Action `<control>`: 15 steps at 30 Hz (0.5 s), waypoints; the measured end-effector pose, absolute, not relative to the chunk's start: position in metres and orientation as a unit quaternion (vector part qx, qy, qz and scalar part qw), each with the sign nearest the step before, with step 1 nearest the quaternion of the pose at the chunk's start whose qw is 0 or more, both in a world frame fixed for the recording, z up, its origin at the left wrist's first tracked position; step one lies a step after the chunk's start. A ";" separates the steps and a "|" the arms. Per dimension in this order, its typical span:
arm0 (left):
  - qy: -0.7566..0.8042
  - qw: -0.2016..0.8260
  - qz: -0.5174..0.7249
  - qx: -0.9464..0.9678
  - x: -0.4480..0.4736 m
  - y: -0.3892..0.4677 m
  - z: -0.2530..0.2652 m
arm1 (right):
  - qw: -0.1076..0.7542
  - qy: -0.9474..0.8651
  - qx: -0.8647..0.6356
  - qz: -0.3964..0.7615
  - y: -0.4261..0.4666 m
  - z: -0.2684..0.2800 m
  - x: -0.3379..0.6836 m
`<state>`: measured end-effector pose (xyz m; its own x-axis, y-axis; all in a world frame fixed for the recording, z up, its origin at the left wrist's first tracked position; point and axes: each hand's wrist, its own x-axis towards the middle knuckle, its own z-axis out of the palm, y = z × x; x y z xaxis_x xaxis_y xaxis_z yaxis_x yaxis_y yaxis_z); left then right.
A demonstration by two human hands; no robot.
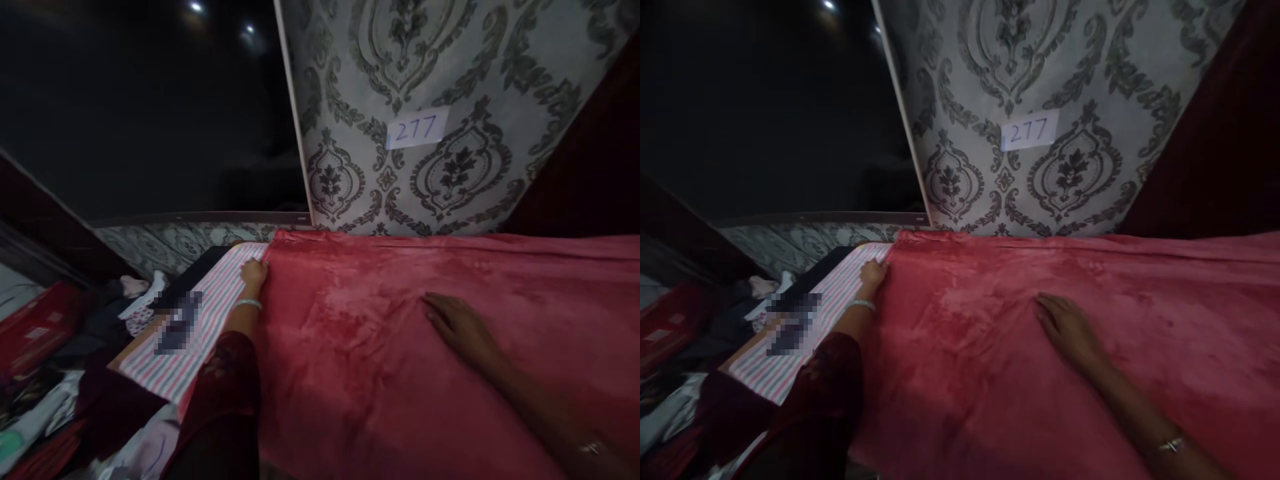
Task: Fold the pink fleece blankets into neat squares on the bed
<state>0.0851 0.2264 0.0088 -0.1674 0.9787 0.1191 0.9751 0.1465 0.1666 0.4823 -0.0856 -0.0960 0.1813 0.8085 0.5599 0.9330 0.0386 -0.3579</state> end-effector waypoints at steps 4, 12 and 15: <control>0.747 0.016 0.090 0.658 0.096 0.252 0.007 | 0.337 -0.627 -0.698 -0.074 -0.089 -0.086 0.479; 0.742 -0.027 0.141 0.654 0.094 0.286 0.007 | 0.335 -0.626 -0.699 -0.081 -0.091 -0.080 0.478; 0.745 -0.006 0.147 0.651 0.093 0.294 0.000 | 0.329 -0.621 -0.708 -0.074 -0.093 -0.080 0.478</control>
<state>0.0925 0.2944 0.0004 -0.1527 0.9677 0.2006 0.9713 0.1094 0.2114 0.4777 -0.0928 -0.0800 0.2187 0.8296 0.5138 0.9274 -0.0130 -0.3739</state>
